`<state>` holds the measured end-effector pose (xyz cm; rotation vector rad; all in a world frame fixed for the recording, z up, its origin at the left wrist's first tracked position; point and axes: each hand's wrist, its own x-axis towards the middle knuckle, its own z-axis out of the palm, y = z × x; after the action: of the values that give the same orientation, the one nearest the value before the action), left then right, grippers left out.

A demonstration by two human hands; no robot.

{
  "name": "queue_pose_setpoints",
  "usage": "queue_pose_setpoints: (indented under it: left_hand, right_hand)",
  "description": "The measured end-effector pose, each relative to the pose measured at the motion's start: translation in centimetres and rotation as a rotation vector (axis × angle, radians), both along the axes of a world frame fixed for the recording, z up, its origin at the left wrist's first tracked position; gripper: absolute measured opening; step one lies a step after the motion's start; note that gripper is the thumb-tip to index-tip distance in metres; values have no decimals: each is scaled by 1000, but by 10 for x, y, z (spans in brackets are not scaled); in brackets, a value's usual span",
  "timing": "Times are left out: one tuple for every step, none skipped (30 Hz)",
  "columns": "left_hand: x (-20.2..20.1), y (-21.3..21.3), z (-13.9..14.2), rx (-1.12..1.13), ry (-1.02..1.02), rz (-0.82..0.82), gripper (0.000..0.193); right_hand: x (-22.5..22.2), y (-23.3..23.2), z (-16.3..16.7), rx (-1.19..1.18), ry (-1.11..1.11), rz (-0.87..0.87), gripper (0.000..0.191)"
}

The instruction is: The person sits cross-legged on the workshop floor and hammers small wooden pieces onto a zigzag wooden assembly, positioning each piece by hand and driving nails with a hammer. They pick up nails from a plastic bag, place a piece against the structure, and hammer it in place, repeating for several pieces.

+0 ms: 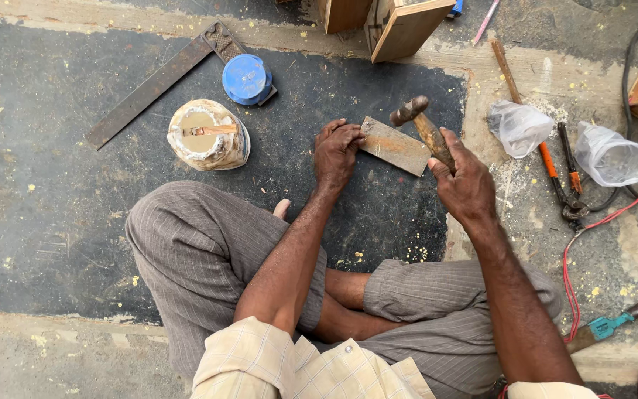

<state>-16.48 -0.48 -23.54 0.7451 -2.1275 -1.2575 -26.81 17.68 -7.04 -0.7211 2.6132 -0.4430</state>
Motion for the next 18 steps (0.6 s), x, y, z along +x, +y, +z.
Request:
queue_pose_setpoints:
  left_hand:
    - [1, 1, 0, -1, -6, 6, 12]
    - [1, 2, 0, -2, -11, 11, 14]
    - [1, 2, 0, -2, -18, 14, 15]
    - [2, 2, 0, 13, -29, 16, 14]
    - [2, 2, -1, 24, -37, 18, 14]
    - [2, 2, -2, 35, -44, 18, 14]
    - [1, 2, -3, 27, -44, 16, 14]
    - [1, 2, -4, 19, -44, 15, 14]
    - [1, 2, -5, 12, -44, 13, 14]
    - [0, 2, -7, -4, -43, 10, 13]
    - [0, 2, -8, -20, -43, 8, 13]
    - [0, 2, -8, -37, -44, 8, 12]
    - [0, 3, -9, -23, -36, 7, 12]
    - [1, 3, -10, -10, -28, 8, 12]
    - [1, 3, -10, 5, -19, 9, 12]
    - [1, 3, -10, -2, -22, 12, 12]
    - [1, 3, -10, -7, -27, 12, 12]
    - [1, 3, -11, -13, -30, 10, 12]
  right_hand:
    - [1, 1, -8, -28, -24, -5, 63]
    - [3, 3, -15, -54, -48, -13, 63]
    - [6, 5, -22, -79, -74, -21, 62]
    - [9, 8, -29, -103, -100, -31, 61]
    - [11, 10, -34, -172, -81, 2, 60]
    - [13, 11, -39, -242, -60, 35, 59]
    - [14, 12, -42, -310, -38, 68, 58]
    - [15, 12, -44, -294, -70, 29, 59]
    - [16, 11, -45, -277, -102, -11, 59]
    - [16, 11, -45, -259, -132, -51, 60]
    - [16, 10, -44, -294, -87, -5, 60]
    - [16, 10, -44, -328, -44, 42, 60]
    - [16, 9, -43, -363, -1, 90, 59]
    - [17, 10, -43, -357, 12, 95, 59]
    - [17, 10, -43, -351, 26, 100, 58]
    - [18, 11, -43, -344, 38, 104, 58]
    - [19, 12, -45, -364, 63, 135, 57]
    - [20, 13, -47, -384, 92, 163, 55]
